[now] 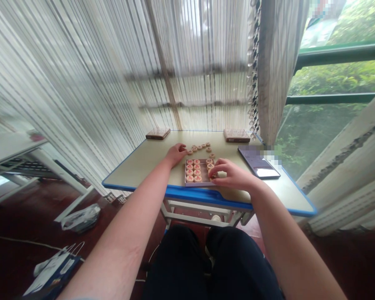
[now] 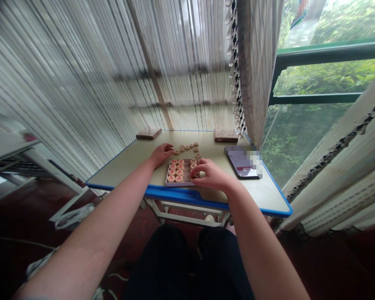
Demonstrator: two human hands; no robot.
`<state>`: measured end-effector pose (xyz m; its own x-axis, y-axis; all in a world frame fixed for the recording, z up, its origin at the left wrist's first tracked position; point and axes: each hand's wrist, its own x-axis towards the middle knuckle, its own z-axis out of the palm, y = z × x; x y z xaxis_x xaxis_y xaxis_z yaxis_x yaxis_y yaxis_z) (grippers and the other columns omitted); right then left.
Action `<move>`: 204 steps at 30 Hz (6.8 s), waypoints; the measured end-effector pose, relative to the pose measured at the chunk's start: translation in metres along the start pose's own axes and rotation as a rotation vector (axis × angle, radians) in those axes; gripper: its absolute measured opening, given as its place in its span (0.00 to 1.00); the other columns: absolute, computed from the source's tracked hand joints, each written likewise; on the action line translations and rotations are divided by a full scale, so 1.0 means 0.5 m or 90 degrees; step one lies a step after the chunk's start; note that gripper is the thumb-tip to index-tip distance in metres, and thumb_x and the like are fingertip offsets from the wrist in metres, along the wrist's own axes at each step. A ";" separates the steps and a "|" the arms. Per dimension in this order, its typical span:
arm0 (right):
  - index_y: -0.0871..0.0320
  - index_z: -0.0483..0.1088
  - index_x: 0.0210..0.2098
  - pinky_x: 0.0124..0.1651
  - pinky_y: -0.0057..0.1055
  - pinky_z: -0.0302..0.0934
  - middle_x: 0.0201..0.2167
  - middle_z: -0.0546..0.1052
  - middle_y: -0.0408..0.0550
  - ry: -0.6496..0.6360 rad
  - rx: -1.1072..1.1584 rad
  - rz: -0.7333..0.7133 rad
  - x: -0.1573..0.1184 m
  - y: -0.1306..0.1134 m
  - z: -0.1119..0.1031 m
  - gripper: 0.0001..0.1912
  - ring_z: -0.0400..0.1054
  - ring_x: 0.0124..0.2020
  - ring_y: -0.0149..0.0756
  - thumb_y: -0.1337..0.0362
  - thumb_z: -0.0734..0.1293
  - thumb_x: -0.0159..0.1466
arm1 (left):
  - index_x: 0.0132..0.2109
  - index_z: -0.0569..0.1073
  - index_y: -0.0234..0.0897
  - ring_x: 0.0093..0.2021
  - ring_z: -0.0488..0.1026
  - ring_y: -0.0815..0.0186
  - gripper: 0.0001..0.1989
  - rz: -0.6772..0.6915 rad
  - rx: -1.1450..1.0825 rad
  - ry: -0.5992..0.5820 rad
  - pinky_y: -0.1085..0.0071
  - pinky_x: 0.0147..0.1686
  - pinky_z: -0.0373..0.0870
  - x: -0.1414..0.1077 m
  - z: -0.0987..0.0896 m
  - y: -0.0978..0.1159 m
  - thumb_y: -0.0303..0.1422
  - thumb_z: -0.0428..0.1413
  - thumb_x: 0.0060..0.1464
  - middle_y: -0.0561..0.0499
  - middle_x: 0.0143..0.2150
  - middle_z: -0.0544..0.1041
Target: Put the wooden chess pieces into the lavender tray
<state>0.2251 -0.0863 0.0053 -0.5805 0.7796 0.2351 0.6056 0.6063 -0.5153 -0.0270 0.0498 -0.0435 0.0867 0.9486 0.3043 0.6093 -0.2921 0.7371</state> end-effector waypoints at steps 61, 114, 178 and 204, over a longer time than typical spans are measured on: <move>0.54 0.75 0.40 0.43 0.28 0.58 0.39 0.70 0.47 0.206 -0.063 0.151 0.140 0.165 0.027 0.17 0.64 0.35 0.32 0.69 0.59 0.56 | 0.57 0.64 0.37 0.53 0.65 0.58 0.22 0.061 0.255 -0.089 0.64 0.54 0.56 0.085 0.013 0.039 0.34 0.46 0.55 0.42 0.50 0.70; 0.55 0.72 0.40 0.42 0.37 0.59 0.37 0.74 0.49 0.423 -0.284 -0.047 0.144 0.065 0.022 0.12 0.62 0.40 0.41 0.58 0.62 0.61 | 0.40 0.73 0.31 0.24 0.70 0.72 0.23 0.011 -0.374 -0.213 0.77 0.20 0.58 0.012 0.013 0.137 0.39 0.64 0.37 0.48 0.28 0.75; 0.50 0.76 0.29 0.35 0.31 0.57 0.29 0.73 0.45 0.093 -0.303 0.014 0.145 0.044 0.030 0.07 0.65 0.36 0.38 0.61 0.67 0.50 | 0.29 0.78 0.36 0.27 0.71 0.65 0.12 0.051 0.036 -0.190 0.71 0.29 0.66 0.049 0.017 0.071 0.39 0.62 0.36 0.50 0.23 0.76; 0.50 0.72 0.43 0.41 0.36 0.60 0.34 0.71 0.47 0.295 -0.200 -0.031 0.144 0.064 0.021 0.13 0.64 0.39 0.38 0.63 0.63 0.58 | 0.39 0.77 0.32 0.30 0.70 0.71 0.16 -0.001 -0.360 -0.329 0.70 0.31 0.65 0.001 -0.013 0.135 0.28 0.63 0.37 0.47 0.31 0.77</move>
<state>0.1971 -0.0126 -0.0028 -0.3550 0.6944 0.6259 0.7586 0.6052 -0.2412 0.0088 0.0299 0.0104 0.5277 0.8452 0.0842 0.1266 -0.1762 0.9762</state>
